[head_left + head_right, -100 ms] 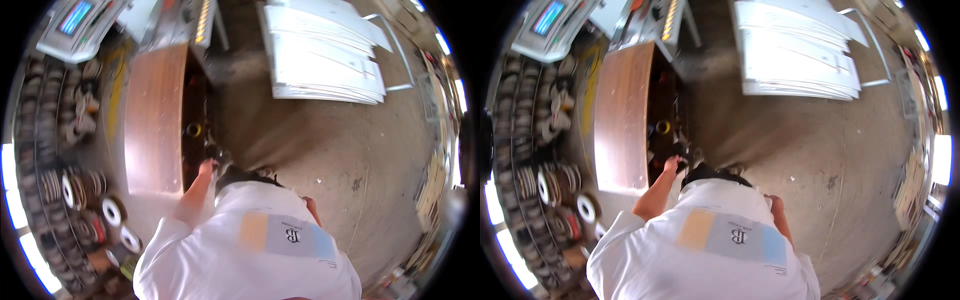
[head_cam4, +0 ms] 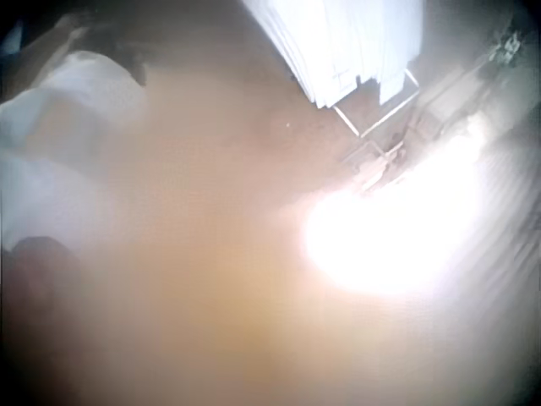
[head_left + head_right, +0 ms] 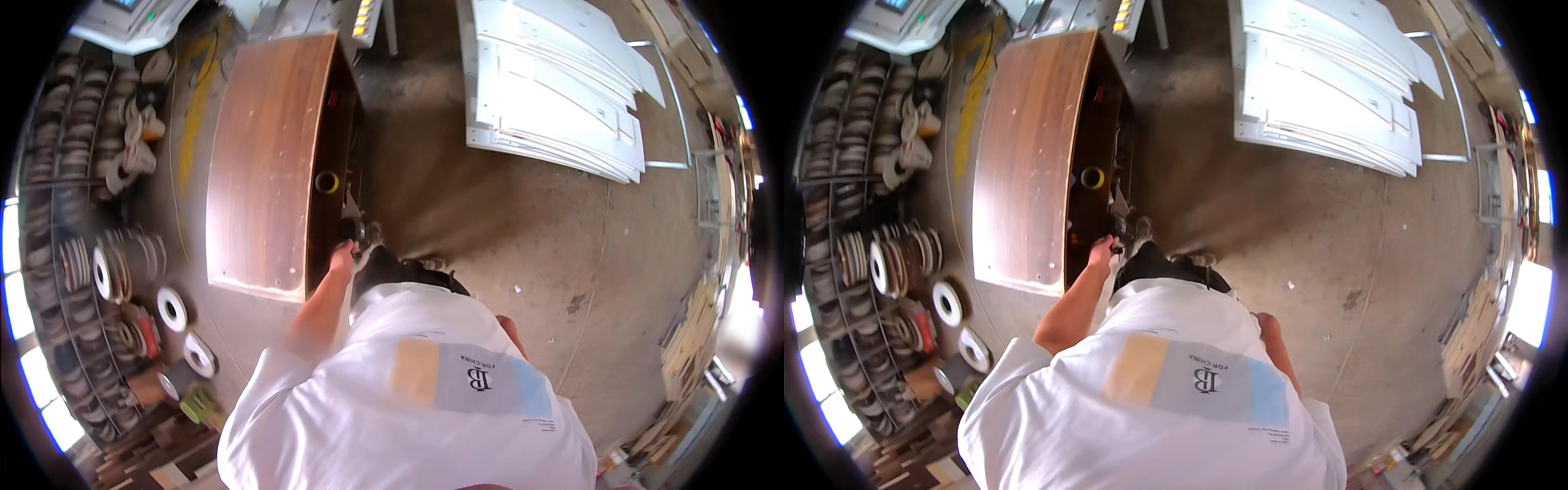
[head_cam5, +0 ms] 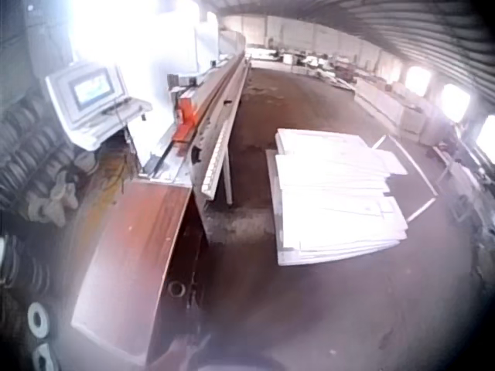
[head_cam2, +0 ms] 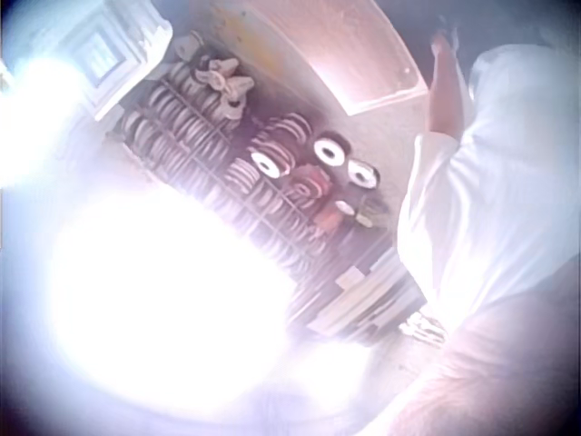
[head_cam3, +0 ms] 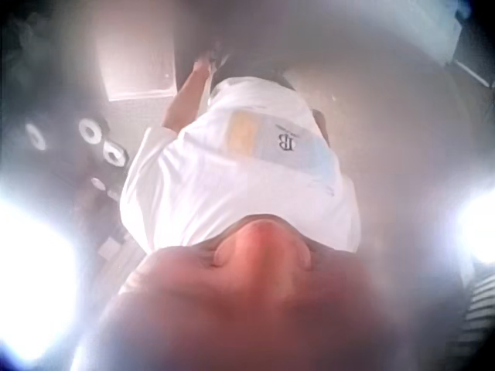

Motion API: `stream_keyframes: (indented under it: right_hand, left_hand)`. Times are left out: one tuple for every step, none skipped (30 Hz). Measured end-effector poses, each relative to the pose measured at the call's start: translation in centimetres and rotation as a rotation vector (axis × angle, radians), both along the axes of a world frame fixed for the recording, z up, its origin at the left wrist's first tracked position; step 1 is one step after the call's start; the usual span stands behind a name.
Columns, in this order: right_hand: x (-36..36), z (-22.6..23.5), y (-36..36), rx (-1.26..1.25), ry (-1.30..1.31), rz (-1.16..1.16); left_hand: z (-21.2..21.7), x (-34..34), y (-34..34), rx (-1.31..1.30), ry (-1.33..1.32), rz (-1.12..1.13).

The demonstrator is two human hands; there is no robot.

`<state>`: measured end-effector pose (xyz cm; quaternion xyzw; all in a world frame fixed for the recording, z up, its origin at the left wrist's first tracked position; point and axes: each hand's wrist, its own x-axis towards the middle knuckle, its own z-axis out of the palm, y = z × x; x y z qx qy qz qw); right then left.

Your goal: The person picks up white rectangular panels from a stack and places them onto a conveyor belt. They handle the panels one at a time, aligning them before feeding them into the machine. The person repeats this process, moving panels from the stack to the conveyor.

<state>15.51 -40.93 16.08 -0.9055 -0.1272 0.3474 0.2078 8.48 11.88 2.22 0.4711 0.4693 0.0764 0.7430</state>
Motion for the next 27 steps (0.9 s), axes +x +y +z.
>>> stream_keyframes:
  right_hand:
    - [-2.8,-2.4,-4.1,-0.081,0.033,0.162]
    - [-6.2,-5.1,-8.4,-0.156,0.048,0.309]
    - [-6.8,-5.4,-8.1,-0.208,0.046,0.387]
    - [-5.5,-4.9,-8.6,-0.285,0.034,0.455]
    - [-3.3,-4.6,-8.2,-0.224,0.240,0.023]
    - [-0.5,-3.6,-3.8,-0.177,0.246,-0.113]
    - [2.4,-1.3,1.6,-0.130,0.242,-0.248]
    - [3.8,-0.6,3.9,-0.005,0.197,-0.298]
    - [4.3,0.2,5.8,0.128,0.161,-0.346]
    - [4.1,2.3,7.9,0.163,0.201,-0.361]
    - [4.2,4.8,10.2,0.200,0.234,-0.378]
    - [4.2,6.2,11.8,0.241,0.262,-0.392]
    - [4.3,6.4,12.7,0.221,0.237,-0.333]
    - [4.5,6.5,13.4,0.202,0.211,-0.273]
    - [4.5,6.6,13.7,0.189,0.190,-0.215]
    - [4.4,5.9,12.9,0.164,0.171,-0.156]
    - [4.1,4.9,11.2,0.144,0.156,-0.094]
    - [3.9,3.9,9.6,0.122,0.136,-0.030]
    - [3.2,2.8,7.7,0.069,0.170,-0.086]
    - [2.9,3.4,6.3,0.040,0.219,-0.116]
    - [2.2,3.4,4.3,-0.001,0.259,-0.163]
    - [1.6,3.5,2.3,-0.032,0.274,-0.209]
    - [1.0,3.3,0.5,-0.053,0.288,-0.253]
    - [0.1,2.8,-1.4,-0.066,0.304,-0.302]
    - [-1.1,1.1,-5.2,-0.059,0.230,-0.164]
    - [-2.4,-1.3,-9.9,-0.056,0.146,-0.032]
    - [-3.5,-2.7,-12.5,-0.061,0.056,0.093]
  left_hand:
    - [-0.3,-5.2,-0.3,-0.014,0.040,0.043]
    - [0.6,-8.5,-5.9,-0.131,0.171,0.052]
    - [0.3,-11.3,-6.1,-0.120,0.183,0.116]
    - [-1.1,-12.7,-8.1,-0.134,0.182,0.167]
    - [-2.6,-12.9,-9.2,-0.134,0.168,0.215]
    - [-4.0,-12.6,-7.7,-0.164,0.115,0.322]
    - [-5.2,-11.5,-6.2,-0.194,0.050,0.430]
    - [-4.2,-9.8,-6.1,-0.210,0.026,0.497]
    - [-5.6,-10.1,-5.7,-0.227,0.016,0.518]
    - [-8.0,-11.8,-5.4,-0.244,0.013,0.542]
    - [-9.7,-12.6,-4.9,-0.262,0.003,0.563]
    - [-10.0,-12.2,-4.1,-0.294,0.111,0.574]
    - [-9.0,-10.8,-3.4,-0.261,0.143,0.589]
    - [-7.1,-9.0,-2.4,-0.227,0.174,0.605]
    - [-6.7,-7.8,-1.4,-0.184,0.206,0.620]
    - [-8.6,-7.3,0.1,-0.102,0.114,0.657]
    - [-11.8,-8.0,1.9,-0.014,0.022,0.695]
    - [-13.5,-8.4,3.0,0.069,0.050,0.675]
    - [-8.3,-5.0,1.5,-0.018,0.215,0.753]
    - [-10.8,-6.3,1.4,0.223,0.190,0.722]
    - [-10.7,-5.5,1.9,0.258,0.236,0.715]
    - [-10.4,-5.4,2.1,0.270,0.275,0.708]
    - [-10.0,-5.4,2.4,0.286,0.306,0.699]
    - [-9.6,-5.5,2.7,0.309,0.329,0.679]
    - [-9.4,-5.7,2.9,0.339,0.358,0.655]
    - [-9.4,-5.9,2.9,0.361,0.384,0.623]
    - [-9.3,-5.9,2.7,0.384,0.413,0.586]
